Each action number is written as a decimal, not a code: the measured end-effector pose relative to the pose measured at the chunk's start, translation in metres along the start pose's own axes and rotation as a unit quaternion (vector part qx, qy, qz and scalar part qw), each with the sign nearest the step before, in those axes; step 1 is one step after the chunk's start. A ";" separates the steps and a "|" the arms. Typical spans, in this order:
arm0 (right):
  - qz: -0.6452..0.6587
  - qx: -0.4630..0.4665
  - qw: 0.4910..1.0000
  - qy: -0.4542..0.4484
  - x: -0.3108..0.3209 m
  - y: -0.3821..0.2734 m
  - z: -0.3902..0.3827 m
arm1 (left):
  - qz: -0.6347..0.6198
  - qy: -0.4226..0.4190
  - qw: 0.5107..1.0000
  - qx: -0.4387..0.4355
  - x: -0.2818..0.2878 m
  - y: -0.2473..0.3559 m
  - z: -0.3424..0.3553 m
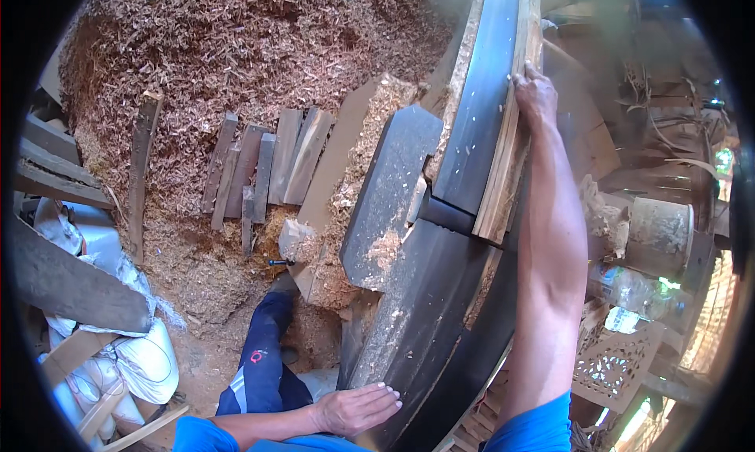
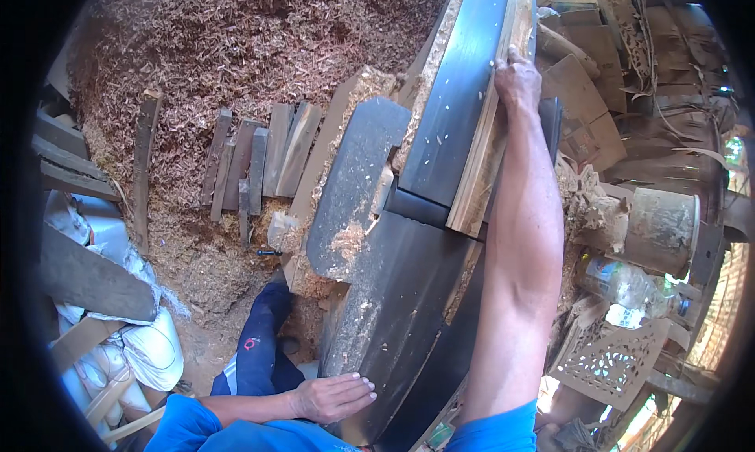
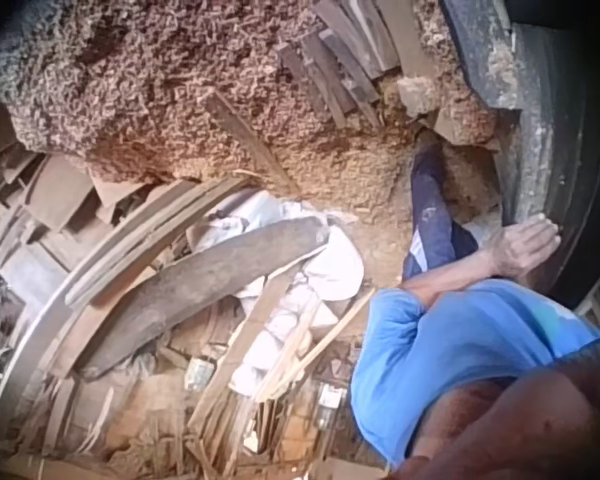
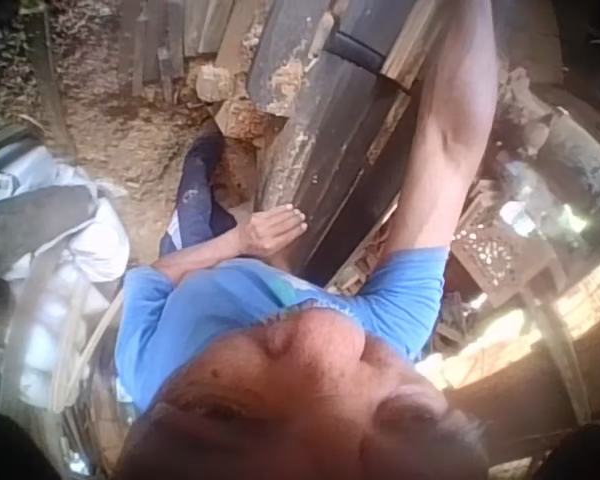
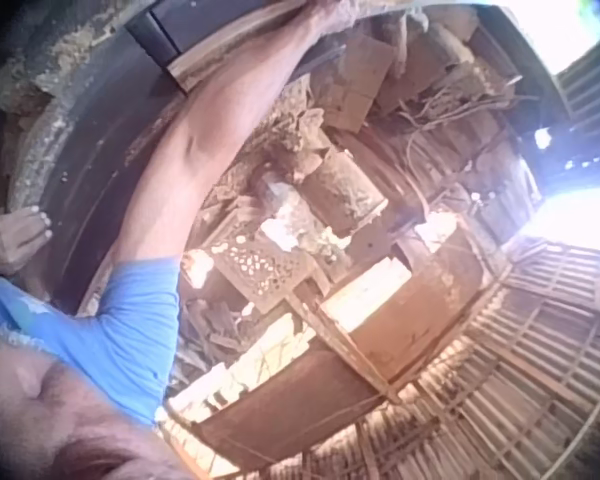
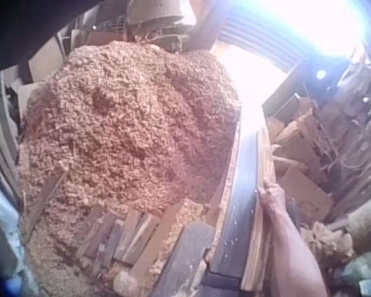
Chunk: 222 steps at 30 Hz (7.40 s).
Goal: The person feeds several wood planks through a jointer machine, picks up wood pieces from the floor, and measures a piece of wood with a tape measure.
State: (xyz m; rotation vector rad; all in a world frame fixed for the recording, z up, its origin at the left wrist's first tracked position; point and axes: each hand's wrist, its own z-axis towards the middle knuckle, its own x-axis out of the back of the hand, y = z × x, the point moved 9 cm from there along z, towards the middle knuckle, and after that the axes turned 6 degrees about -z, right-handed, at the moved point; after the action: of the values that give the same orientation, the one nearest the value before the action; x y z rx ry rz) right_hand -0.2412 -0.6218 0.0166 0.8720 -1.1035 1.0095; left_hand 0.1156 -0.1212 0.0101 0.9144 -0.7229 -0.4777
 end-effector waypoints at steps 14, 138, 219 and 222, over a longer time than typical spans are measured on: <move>0.753 -0.202 0.602 -0.172 0.097 0.035 -0.083 | -0.840 0.083 0.512 0.158 0.121 0.051 0.204; 0.263 -0.177 0.944 -0.092 0.203 -0.064 -0.738 | 0.456 -0.063 0.886 0.063 0.031 -0.174 0.299; 0.198 -0.199 0.957 -0.074 0.230 -0.067 -0.820 | 0.526 -0.075 0.837 0.128 0.000 -0.115 0.237; 0.203 -0.196 0.957 -0.067 0.237 -0.071 -0.853 | 0.535 -0.075 0.833 0.114 -0.007 -0.098 0.209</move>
State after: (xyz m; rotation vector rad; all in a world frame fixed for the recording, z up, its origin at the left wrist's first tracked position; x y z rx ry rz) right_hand 0.1037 0.1963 0.0418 0.4014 -1.5783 1.0209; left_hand -0.0507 -0.2816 0.0098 0.5545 -1.3190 0.5596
